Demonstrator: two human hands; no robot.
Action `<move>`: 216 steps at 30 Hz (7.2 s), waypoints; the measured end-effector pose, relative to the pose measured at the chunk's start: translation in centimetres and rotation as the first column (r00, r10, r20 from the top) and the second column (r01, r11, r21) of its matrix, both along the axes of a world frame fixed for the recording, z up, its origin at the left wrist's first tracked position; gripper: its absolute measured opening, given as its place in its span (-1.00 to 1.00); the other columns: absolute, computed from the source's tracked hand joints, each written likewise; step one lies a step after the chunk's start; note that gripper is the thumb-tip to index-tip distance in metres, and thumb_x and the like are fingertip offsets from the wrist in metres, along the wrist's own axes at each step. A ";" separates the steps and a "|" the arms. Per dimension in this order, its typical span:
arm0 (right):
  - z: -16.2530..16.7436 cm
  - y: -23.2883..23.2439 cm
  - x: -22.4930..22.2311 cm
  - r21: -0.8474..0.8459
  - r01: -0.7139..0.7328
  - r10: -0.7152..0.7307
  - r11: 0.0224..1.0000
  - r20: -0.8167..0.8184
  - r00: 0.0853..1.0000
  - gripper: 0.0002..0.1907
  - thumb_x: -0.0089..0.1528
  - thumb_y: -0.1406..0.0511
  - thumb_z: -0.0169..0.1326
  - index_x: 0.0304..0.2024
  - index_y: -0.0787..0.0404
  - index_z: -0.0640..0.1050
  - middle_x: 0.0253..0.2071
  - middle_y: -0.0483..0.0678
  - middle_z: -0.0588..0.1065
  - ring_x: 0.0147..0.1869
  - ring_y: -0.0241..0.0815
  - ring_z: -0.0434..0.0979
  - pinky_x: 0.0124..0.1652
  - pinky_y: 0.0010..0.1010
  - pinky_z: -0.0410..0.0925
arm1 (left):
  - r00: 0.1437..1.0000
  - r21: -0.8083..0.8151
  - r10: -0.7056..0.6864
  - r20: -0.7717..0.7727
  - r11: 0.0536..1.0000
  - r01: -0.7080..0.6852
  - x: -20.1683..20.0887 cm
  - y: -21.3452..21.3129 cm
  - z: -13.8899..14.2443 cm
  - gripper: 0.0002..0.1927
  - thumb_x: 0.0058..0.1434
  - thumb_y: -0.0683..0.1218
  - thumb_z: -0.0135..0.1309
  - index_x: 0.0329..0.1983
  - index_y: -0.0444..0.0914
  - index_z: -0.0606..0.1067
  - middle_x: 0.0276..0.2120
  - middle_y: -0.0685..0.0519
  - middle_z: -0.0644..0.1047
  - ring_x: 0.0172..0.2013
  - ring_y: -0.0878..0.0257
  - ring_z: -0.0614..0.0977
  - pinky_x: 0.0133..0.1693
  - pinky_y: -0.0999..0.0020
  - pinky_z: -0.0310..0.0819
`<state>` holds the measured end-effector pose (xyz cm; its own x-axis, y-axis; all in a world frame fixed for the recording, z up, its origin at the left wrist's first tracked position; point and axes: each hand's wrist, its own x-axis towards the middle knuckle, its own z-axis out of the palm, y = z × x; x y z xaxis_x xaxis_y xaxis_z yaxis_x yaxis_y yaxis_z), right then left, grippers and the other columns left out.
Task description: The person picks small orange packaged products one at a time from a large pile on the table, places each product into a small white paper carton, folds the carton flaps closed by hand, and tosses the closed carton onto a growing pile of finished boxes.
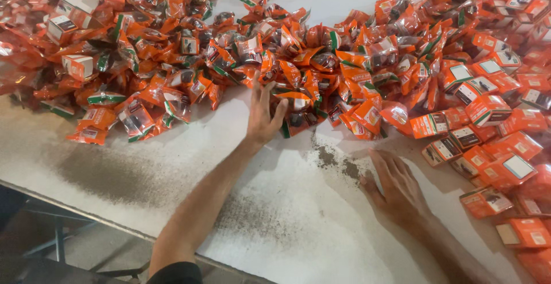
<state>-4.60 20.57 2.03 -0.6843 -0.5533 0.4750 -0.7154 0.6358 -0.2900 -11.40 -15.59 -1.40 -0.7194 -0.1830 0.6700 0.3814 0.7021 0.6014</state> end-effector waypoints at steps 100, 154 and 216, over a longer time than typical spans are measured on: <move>-1.7 1.1 2.5 -0.312 -0.202 0.300 0.928 0.308 0.903 -0.15 0.17 0.40 0.28 0.41 0.22 0.14 0.22 0.13 0.36 0.29 0.21 0.41 0.19 -0.10 0.32 | 0.995 -0.817 -0.092 0.050 0.569 0.094 -1.1 17.7 1.4 -0.64 0.15 -0.03 0.13 -0.03 -0.25 0.41 0.29 -0.32 0.29 -0.02 -0.04 0.52 -0.13 0.10 0.56; -3.3 0.7 3.2 -0.386 0.061 0.061 0.921 0.297 0.953 -0.22 0.09 0.31 0.37 0.23 0.34 0.24 0.07 0.11 0.55 0.06 0.22 0.58 -0.05 -0.10 0.44 | 0.778 0.329 -0.437 0.451 0.892 0.311 9.1 17.2 1.9 -0.90 0.32 -0.19 0.01 -0.18 -0.33 0.46 -0.43 -0.16 0.58 -0.50 0.17 0.62 -0.41 0.19 0.51; 0.5 -1.1 1.6 -0.226 0.099 -0.133 0.969 -0.141 0.981 -0.08 0.07 0.37 0.36 0.36 0.21 0.14 0.48 0.23 0.07 0.58 0.36 0.05 0.44 0.14 0.06 | 0.538 -0.359 0.834 -0.120 0.469 -0.807 8.3 -24.0 8.1 -0.13 0.05 0.04 0.29 0.36 -0.36 0.23 0.19 -0.50 0.29 0.23 -0.41 0.25 0.20 -0.35 0.03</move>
<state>-2.98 19.49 2.55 -0.6469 -0.3461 0.6795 -0.6871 0.6511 -0.3225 -3.06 -39.60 6.70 -0.4027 -0.4913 0.7723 -0.5073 0.8221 0.2584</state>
